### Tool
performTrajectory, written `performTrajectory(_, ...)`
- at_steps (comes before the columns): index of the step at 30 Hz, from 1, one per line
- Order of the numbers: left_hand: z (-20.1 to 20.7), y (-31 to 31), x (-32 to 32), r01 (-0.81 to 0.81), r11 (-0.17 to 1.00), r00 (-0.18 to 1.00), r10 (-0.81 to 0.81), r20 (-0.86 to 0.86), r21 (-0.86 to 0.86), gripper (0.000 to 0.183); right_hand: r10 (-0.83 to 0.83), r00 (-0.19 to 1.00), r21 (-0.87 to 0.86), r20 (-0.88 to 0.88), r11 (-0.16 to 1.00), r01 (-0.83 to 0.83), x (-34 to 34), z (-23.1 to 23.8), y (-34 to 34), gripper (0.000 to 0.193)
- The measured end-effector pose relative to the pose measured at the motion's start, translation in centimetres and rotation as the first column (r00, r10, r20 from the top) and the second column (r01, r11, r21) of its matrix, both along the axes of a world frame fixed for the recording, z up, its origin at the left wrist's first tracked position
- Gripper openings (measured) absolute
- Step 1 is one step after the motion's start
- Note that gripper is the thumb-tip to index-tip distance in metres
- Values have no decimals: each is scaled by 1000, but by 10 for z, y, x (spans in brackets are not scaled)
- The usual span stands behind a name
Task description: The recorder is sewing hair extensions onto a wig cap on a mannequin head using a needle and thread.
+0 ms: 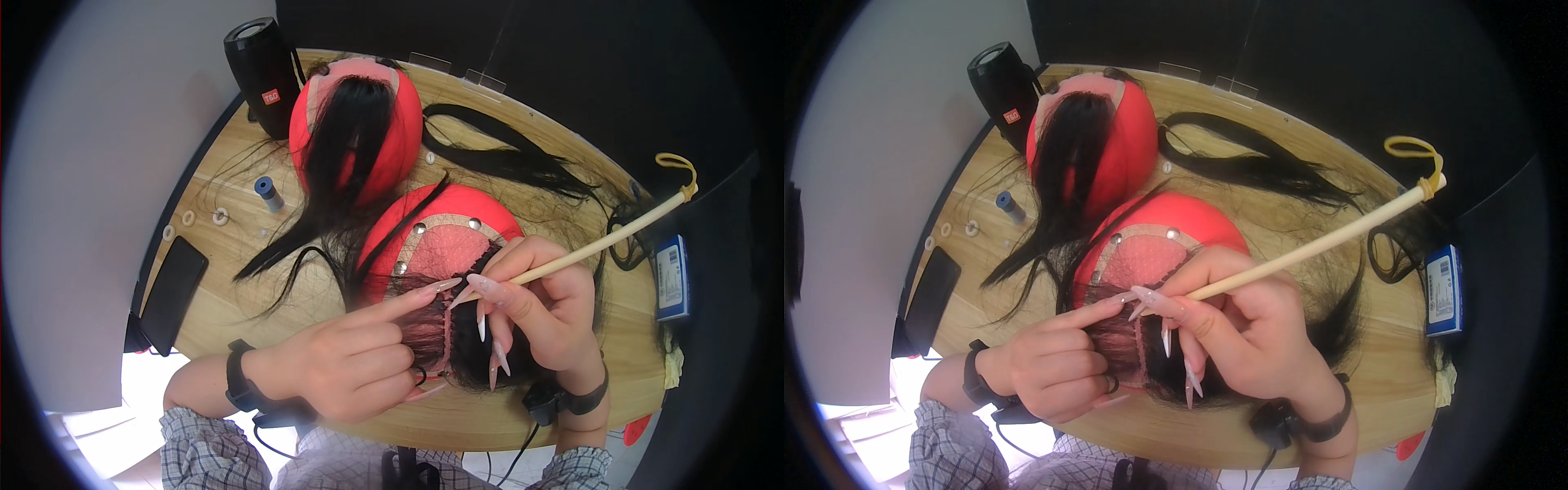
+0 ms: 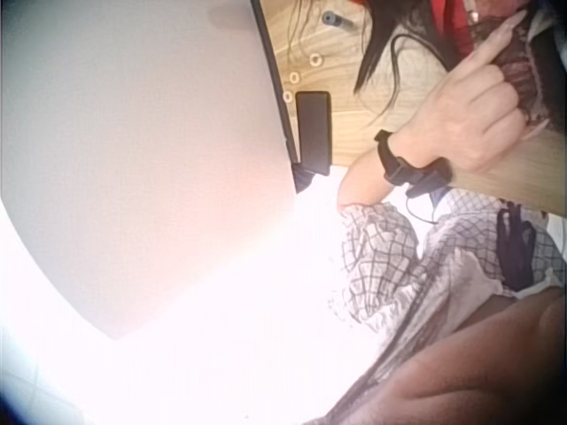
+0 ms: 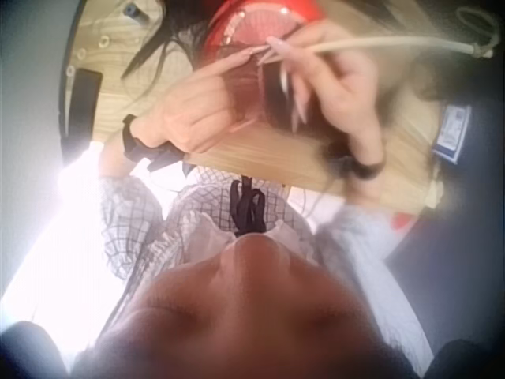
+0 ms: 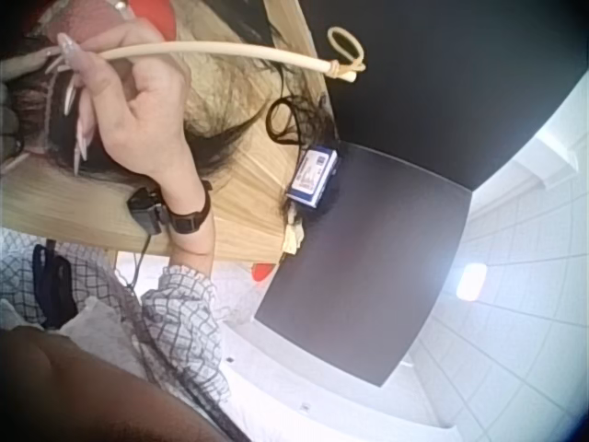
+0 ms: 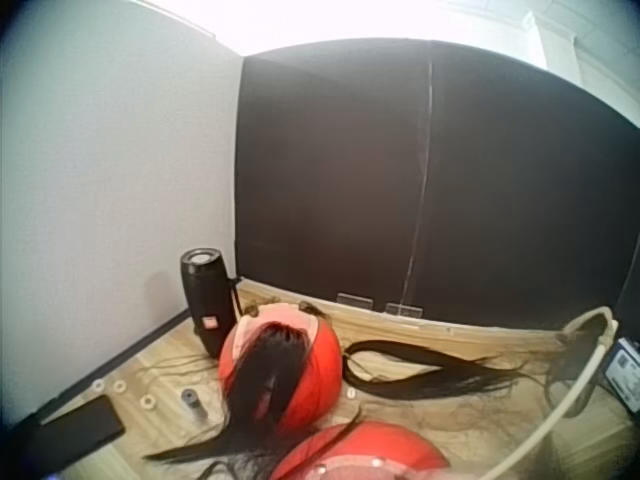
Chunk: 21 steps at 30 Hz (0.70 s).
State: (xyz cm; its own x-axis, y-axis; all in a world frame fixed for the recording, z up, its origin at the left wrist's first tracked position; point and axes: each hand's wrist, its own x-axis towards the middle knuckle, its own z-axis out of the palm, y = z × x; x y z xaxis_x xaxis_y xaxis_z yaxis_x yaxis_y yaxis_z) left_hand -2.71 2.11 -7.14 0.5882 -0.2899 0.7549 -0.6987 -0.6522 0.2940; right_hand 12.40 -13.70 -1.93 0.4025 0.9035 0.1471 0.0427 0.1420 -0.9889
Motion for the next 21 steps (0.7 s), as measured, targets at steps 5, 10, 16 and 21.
performTrajectory(5, -2, 0, 0, 3, 1000, 1000, -3, 3, -4, 26, 10, 1000, 2, 18, 1000, -10, 2, -1, -1, 7)
performTrajectory(10, -1, 1, 0, 15, 1000, 1000, -15, -8, -3, 25, 3, 999, -25, -39, 1000, -4, 1, 1, 0, 7)
performTrajectory(16, -1, 1, 0, 30, 1000, 999, -30, -14, -9, 25, 1, 998, -38, -64, 999, -3, 1, 3, 0, 9)
performTrajectory(21, 0, 0, 0, 20, 1000, 1000, -20, -15, -2, 25, 14, 996, -44, -87, 999, -18, 2, 3, 0, 8)
